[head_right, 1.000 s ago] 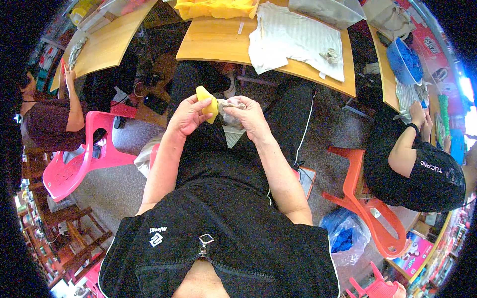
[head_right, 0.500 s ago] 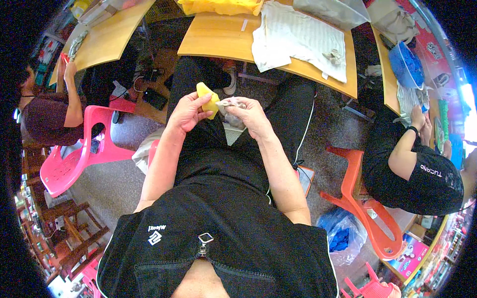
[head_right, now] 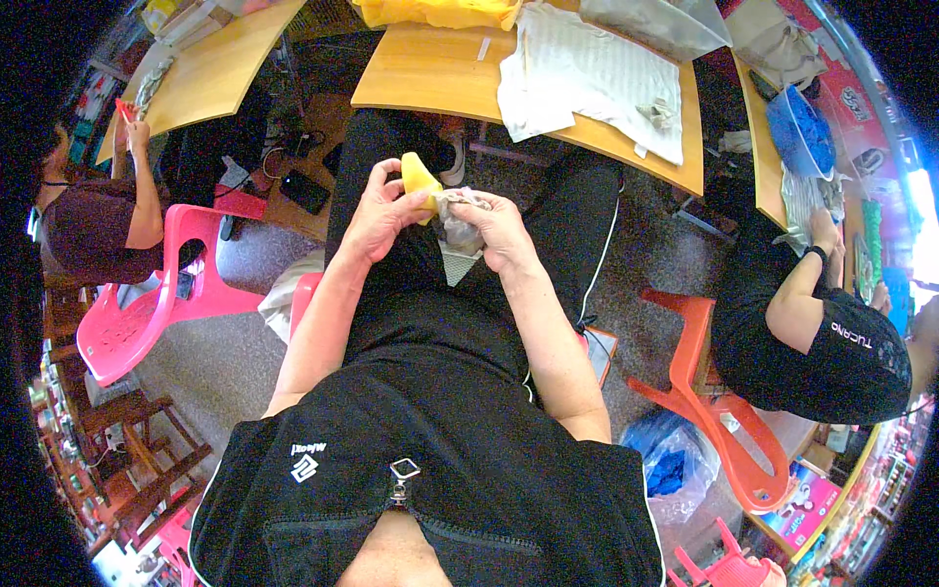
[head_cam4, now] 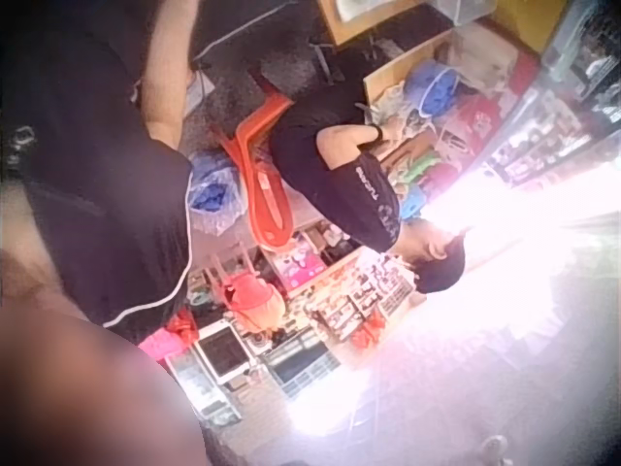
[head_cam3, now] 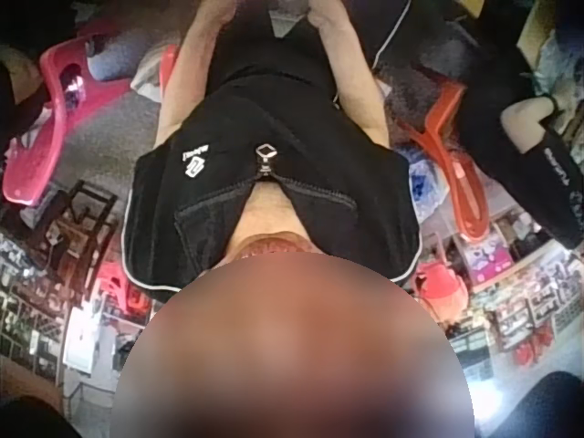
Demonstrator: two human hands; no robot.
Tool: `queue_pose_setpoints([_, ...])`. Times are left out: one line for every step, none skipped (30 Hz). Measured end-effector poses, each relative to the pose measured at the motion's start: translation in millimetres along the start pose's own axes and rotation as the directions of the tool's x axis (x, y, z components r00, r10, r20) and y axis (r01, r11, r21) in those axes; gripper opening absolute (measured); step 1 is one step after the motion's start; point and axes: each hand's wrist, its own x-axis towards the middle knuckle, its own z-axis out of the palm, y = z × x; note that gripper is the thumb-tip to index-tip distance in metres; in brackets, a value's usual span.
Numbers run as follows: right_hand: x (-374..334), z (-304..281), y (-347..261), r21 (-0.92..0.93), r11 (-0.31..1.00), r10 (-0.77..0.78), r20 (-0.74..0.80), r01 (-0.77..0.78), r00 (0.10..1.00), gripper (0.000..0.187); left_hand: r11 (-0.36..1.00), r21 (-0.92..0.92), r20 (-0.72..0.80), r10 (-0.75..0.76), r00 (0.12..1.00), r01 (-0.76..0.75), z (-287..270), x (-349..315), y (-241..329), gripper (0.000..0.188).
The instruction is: Assembling small yellow clay or wax figurine components, likely for a festival or craft.
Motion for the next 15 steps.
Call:
queue_pose_setpoints([1,-1,0,0.056,0.998,0.016,0.011,-0.016,1.000,0.025,0.994,0.067,0.068,0.082,0.994,-0.086,0,1,-2,0.055])
queue_pose_setpoints([1,-2,1,0.056,0.998,0.017,0.011,-0.017,1.000,0.025,0.990,0.069,0.102,0.113,0.988,-0.120,0,3,-4,0.058])
queue_pose_setpoints([2,-2,1,0.083,0.996,0.022,0.015,-0.023,1.000,0.026,0.990,0.069,0.101,0.112,0.989,-0.120,1,3,-6,0.058])
queue_pose_setpoints([2,-3,1,0.110,0.994,0.026,0.019,-0.028,0.999,0.026,0.972,0.140,0.053,0.182,0.982,-0.188,3,2,-7,0.058])
queue_pose_setpoints([2,-4,2,0.110,0.994,0.026,0.018,-0.027,1.000,0.026,0.944,0.214,0.010,0.254,0.967,-0.250,4,1,-7,0.058])
queue_pose_setpoints([3,-5,3,0.119,0.992,0.032,0.007,-0.033,0.999,0.027,0.957,0.194,-0.047,0.230,0.972,-0.216,5,1,-6,0.059])
queue_pose_setpoints([3,-4,3,0.127,0.991,0.039,-0.002,-0.039,0.999,0.027,0.957,0.194,-0.048,0.230,0.972,-0.217,5,1,-8,0.059])
queue_pose_setpoints([2,-3,3,0.127,0.991,0.039,-0.002,-0.039,0.999,0.027,0.924,0.263,-0.079,0.309,0.948,-0.279,4,3,-12,0.062])
queue_pose_setpoints([2,-2,3,0.137,0.990,0.041,-0.026,-0.037,0.999,0.027,0.882,0.332,-0.104,0.387,0.916,-0.335,3,4,-16,0.064])
queue_pose_setpoints([1,1,3,0.148,0.988,0.045,-0.049,-0.037,0.998,0.028,0.857,0.364,-0.087,0.422,0.902,-0.366,0,6,-20,0.052])
queue_pose_setpoints([1,3,3,0.148,0.988,0.045,-0.047,-0.038,0.998,0.028,0.856,0.364,-0.089,0.423,0.902,-0.366,-4,8,-24,0.052])
queue_pose_setpoints([2,5,3,0.161,0.986,0.055,-0.066,-0.044,0.996,0.027,0.793,0.488,-0.003,0.420,0.908,-0.365,-9,10,-27,0.041])
queue_pose_setpoints([1,5,3,0.174,0.984,0.063,-0.088,-0.047,0.994,0.026,0.711,0.599,0.085,0.401,0.912,-0.368,-7,9,-24,0.032])
queue_pose_setpoints([1,5,3,0.175,0.983,0.063,-0.089,-0.047,0.994,0.026,0.780,0.525,0.065,0.361,0.930,-0.340,-3,7,-24,0.016])
queue_pose_setpoints([1,4,3,0.169,0.984,0.062,-0.078,-0.048,0.995,0.026,0.781,0.525,0.066,0.361,0.930,-0.340,0,5,-22,0.016])
